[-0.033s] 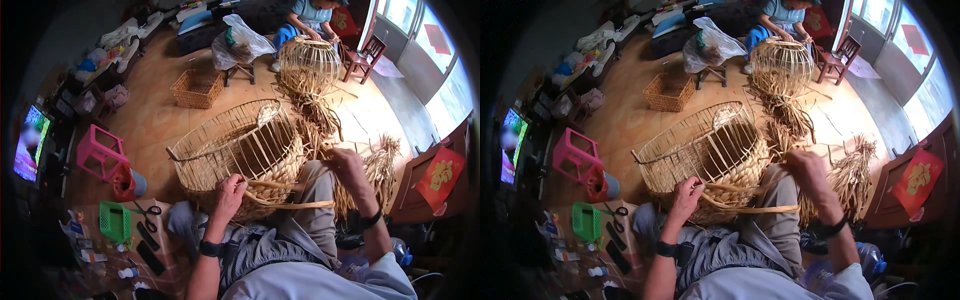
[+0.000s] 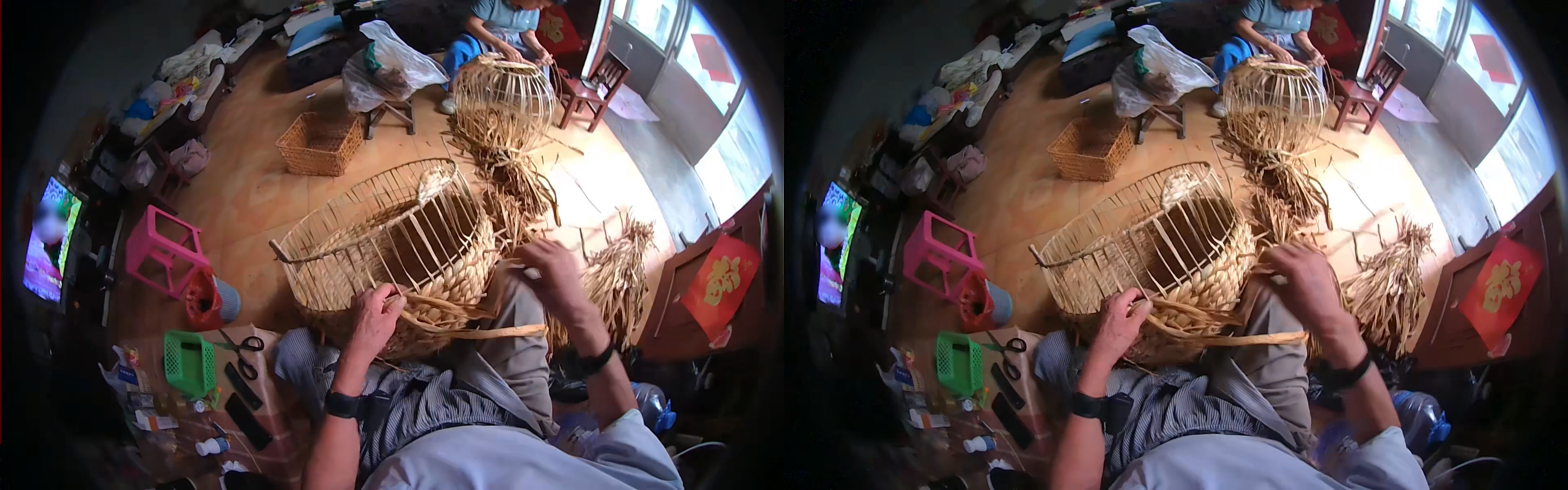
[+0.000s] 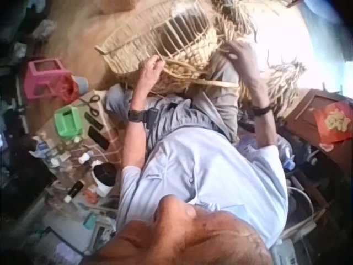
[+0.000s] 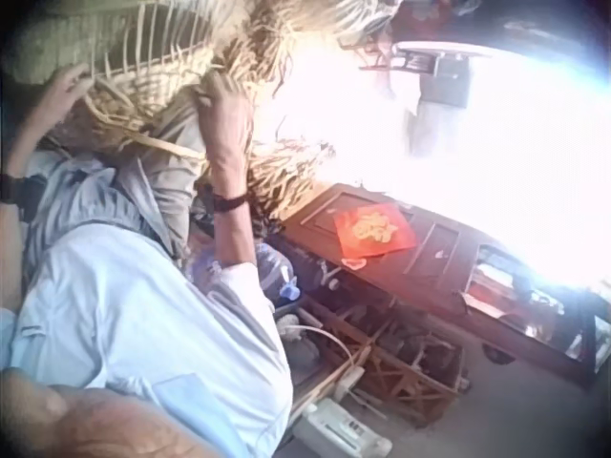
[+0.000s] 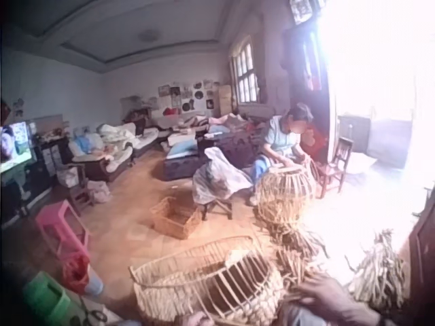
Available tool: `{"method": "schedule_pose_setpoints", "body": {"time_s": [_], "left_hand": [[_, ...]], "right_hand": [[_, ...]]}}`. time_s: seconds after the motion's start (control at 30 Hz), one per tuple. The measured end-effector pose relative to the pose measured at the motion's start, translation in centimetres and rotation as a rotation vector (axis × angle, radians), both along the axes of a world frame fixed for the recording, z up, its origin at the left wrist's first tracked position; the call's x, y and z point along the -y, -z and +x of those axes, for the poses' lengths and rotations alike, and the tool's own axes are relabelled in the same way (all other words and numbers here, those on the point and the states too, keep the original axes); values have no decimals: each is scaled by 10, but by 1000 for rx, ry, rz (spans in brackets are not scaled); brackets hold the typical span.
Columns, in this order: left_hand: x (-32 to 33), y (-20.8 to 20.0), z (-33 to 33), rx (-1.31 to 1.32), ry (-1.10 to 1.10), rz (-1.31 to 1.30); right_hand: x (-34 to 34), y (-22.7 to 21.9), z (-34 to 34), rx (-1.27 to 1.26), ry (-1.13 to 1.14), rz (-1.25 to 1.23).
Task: Weaving a large basket with bamboo strips.
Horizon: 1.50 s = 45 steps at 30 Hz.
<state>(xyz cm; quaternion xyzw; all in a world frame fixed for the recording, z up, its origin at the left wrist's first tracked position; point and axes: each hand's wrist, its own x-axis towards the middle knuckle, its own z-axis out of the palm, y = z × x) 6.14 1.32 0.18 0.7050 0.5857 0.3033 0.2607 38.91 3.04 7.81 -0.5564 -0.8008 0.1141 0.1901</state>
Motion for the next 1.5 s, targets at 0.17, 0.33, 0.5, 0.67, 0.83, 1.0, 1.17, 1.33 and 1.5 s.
{"method": "schedule_pose_setpoints", "body": {"time_s": [0.17, 0.33, 0.5, 0.67, 0.83, 1.0, 1.17, 1.33, 1.5], "left_hand": [[-12, -14, -1, 118, 1, -340], [-25, -8, -9, 153, 82, -449], [-28, 4, -10, 158, 75, -519], [-15, -17, -17, 167, 143, -443], [9, -66, -31, -21, 123, -187], [21, -94, -29, -116, -154, 75], [22, -58, -3, -22, -20, 15], [16, -31, -4, -2, 42, 42], [12, -31, -10, 90, 36, -47]], "right_hand": [[4, 42, -85, -18, -180, 270], [5, 55, -124, -155, -278, 63], [16, 73, -132, -269, -198, 157], [14, 70, -138, -302, -180, 154], [5, 53, -137, -102, -294, 50], [6, 44, -136, 31, -398, 76], [26, 41, -112, 79, -371, 83], [-4, 42, -24, 14, -331, 103], [-42, 43, 69, -29, 52, 23]]}}
